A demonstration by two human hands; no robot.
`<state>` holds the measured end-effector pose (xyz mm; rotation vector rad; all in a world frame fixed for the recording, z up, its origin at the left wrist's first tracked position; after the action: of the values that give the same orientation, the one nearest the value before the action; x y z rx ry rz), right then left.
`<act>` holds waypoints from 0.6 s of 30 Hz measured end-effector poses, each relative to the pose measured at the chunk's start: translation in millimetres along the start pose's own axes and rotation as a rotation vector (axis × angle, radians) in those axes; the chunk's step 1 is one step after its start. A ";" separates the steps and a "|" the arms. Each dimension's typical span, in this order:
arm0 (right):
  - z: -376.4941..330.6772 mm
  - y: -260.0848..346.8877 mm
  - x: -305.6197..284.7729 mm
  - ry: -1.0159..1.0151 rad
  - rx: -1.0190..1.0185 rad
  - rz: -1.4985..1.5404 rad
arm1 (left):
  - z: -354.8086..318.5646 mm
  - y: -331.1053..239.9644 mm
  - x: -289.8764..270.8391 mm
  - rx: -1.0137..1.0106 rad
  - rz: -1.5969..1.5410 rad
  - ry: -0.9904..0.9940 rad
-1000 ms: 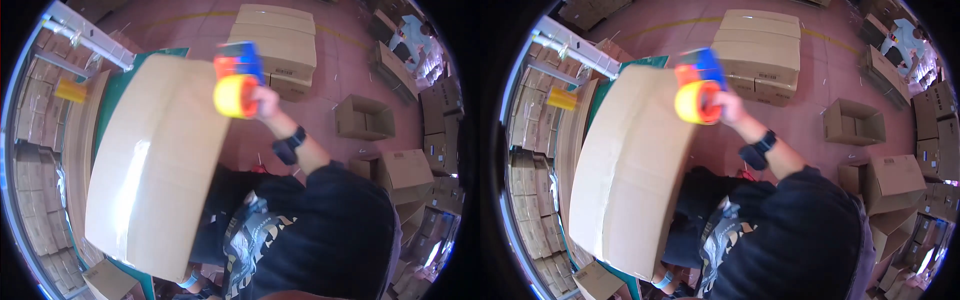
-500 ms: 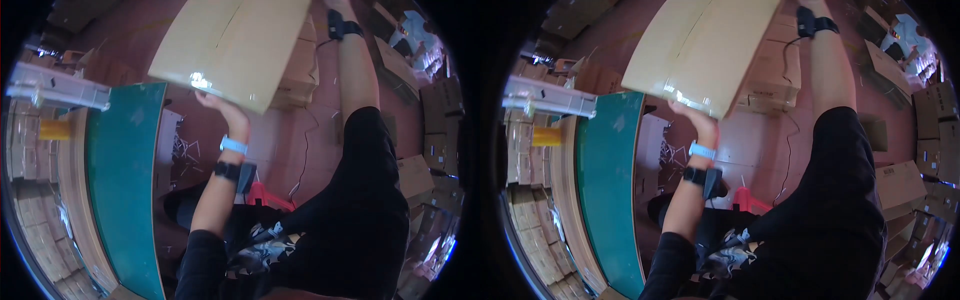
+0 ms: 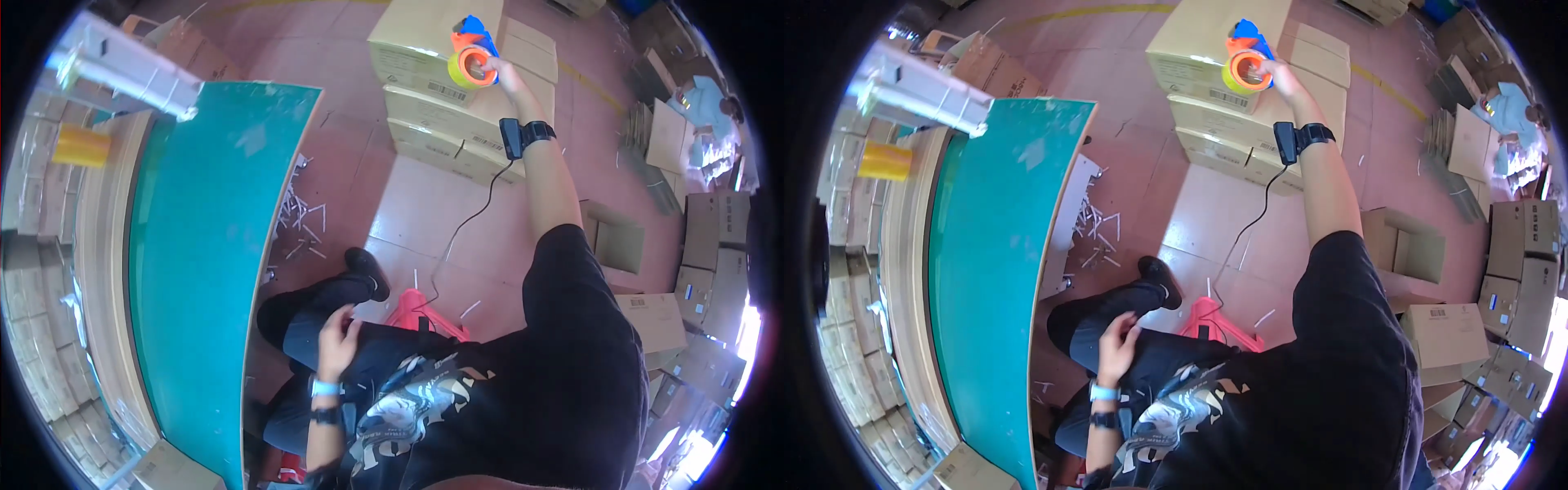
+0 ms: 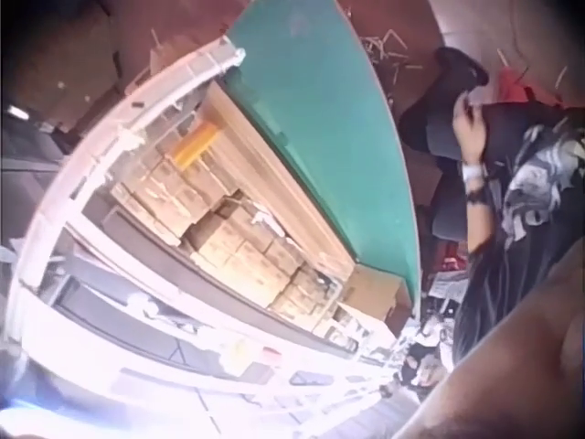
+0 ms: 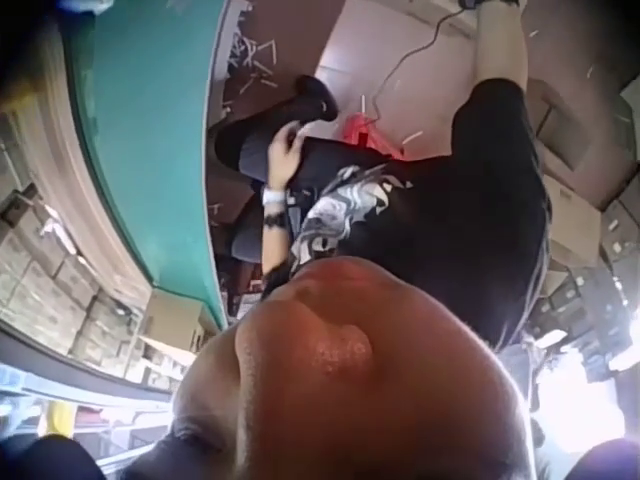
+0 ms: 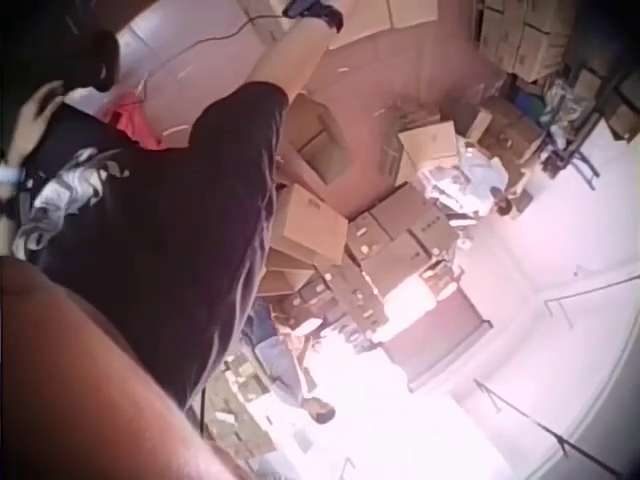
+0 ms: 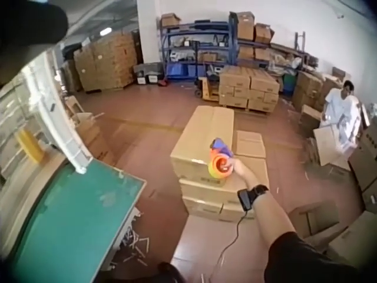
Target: The person packs boxes by placing items into a cardboard box, folding the flaps, and sealing the top with a tape dispenser. They then rotate the box to seal the bottom flaps with tape before setting the finished box aside and repeating the process.
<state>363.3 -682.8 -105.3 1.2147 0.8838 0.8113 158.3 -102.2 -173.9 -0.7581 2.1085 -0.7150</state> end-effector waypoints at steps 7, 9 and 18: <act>-105.6 -21.6 91.2 0.110 -0.081 0.145 | -106.7 82.2 -88.6 0.026 -0.104 -0.457; -196.8 -20.0 203.3 0.263 -0.046 0.417 | -139.6 106.6 -112.8 -0.015 -0.090 -0.654; -327.4 137.4 497.3 1.031 -0.291 0.383 | -173.3 199.9 -91.8 -0.337 0.377 -0.316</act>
<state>280.7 -78.2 -73.5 0.6585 1.2890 1.8878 12.2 136.7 -174.7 -0.5762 2.0148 -0.0316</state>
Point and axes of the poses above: each hand's wrist, its own z-axis towards the middle knuckle, its own x-axis out of the palm, y = z × x, the point moved 5 cm from there along z, towards the middle knuckle, and after that the axes turned 13 degrees about -x, right-handed, at the moved point
